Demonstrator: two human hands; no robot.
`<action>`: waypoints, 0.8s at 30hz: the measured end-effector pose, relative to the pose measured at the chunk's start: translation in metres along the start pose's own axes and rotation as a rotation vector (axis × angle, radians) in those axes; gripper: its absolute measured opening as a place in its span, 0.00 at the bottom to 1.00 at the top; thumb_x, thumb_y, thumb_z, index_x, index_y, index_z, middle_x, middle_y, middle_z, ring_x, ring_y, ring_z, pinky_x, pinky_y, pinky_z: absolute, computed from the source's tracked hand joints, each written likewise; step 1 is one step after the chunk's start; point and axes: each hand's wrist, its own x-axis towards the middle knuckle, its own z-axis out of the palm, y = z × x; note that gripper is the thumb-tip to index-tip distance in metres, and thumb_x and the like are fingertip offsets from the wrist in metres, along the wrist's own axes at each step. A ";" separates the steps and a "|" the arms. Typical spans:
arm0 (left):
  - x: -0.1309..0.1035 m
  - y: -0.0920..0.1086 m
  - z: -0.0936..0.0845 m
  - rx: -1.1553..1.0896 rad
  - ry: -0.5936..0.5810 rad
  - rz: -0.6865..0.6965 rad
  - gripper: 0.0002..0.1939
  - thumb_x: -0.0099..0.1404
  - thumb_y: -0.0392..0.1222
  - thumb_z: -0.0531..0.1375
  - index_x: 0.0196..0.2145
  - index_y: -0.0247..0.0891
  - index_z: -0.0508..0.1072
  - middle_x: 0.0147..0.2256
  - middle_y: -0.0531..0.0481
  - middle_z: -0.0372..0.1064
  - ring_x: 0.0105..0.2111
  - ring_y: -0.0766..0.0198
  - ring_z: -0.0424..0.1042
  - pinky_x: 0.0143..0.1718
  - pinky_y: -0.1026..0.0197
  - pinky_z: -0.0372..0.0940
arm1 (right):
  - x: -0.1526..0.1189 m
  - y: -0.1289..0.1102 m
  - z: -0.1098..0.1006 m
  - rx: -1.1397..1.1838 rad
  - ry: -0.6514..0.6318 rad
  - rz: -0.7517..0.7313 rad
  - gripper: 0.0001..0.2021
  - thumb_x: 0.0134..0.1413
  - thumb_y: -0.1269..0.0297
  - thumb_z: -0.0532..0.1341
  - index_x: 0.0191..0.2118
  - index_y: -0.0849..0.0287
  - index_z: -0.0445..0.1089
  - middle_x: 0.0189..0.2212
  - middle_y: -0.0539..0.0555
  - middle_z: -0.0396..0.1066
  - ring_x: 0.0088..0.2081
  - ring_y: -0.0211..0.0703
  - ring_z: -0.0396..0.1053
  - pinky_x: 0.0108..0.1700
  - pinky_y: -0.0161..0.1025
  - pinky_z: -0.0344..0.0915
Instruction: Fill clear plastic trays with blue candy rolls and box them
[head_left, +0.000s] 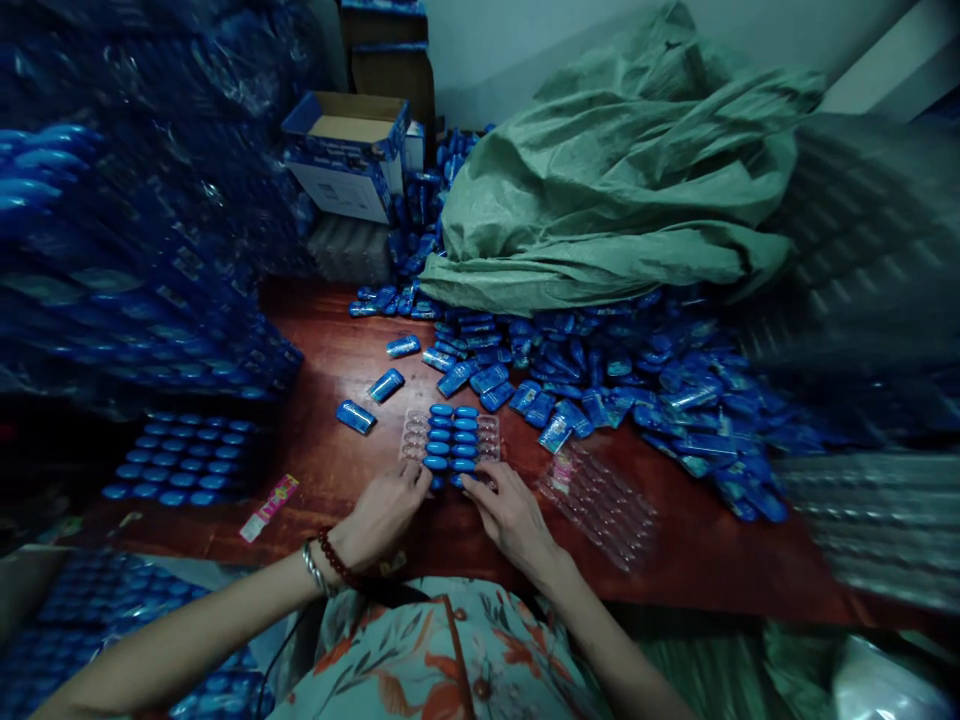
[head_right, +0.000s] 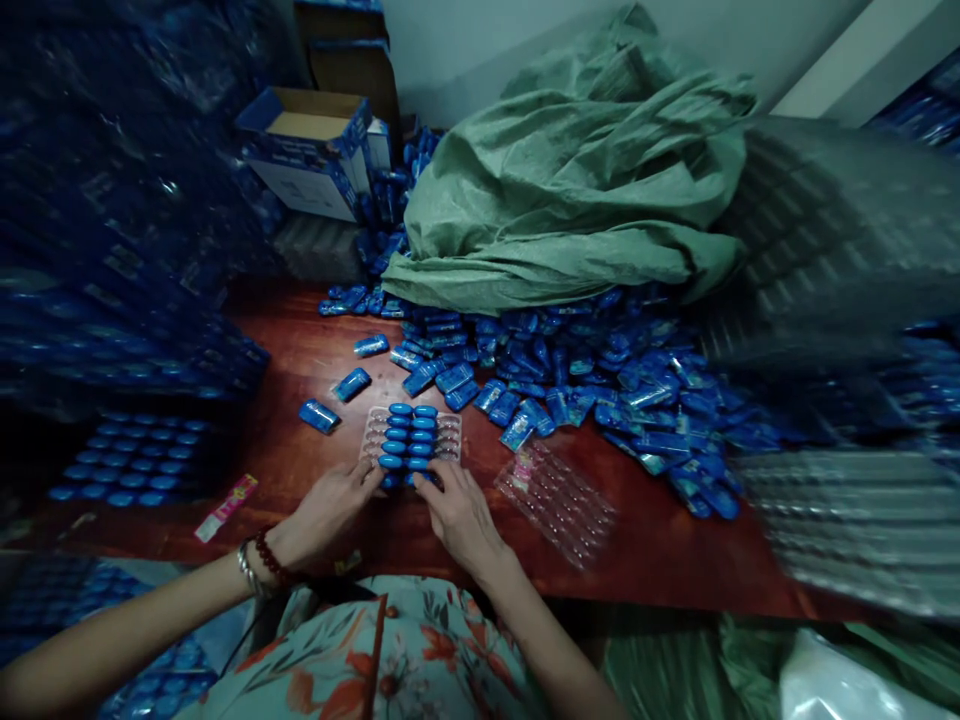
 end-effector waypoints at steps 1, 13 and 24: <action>-0.004 -0.001 0.003 -0.044 0.051 -0.004 0.12 0.62 0.27 0.49 0.42 0.33 0.65 0.39 0.41 0.67 0.38 0.57 0.69 0.39 0.55 0.67 | -0.002 0.000 0.003 0.032 0.002 0.005 0.15 0.56 0.77 0.52 0.47 0.59 0.67 0.41 0.59 0.65 0.40 0.43 0.64 0.41 0.40 0.66; -0.019 -0.018 0.035 -0.286 0.344 0.159 0.18 0.65 0.29 0.47 0.52 0.35 0.59 0.42 0.41 0.65 0.40 0.59 0.67 0.42 0.56 0.67 | -0.005 0.002 0.010 0.108 -0.039 0.005 0.18 0.57 0.78 0.48 0.50 0.58 0.63 0.39 0.58 0.64 0.38 0.40 0.66 0.39 0.36 0.68; -0.006 0.000 0.013 -0.260 0.065 0.002 0.18 0.57 0.21 0.49 0.43 0.34 0.64 0.41 0.41 0.64 0.43 0.55 0.65 0.45 0.50 0.66 | -0.003 -0.005 0.009 0.092 -0.057 0.042 0.17 0.57 0.77 0.48 0.48 0.58 0.66 0.38 0.56 0.64 0.36 0.38 0.66 0.36 0.34 0.67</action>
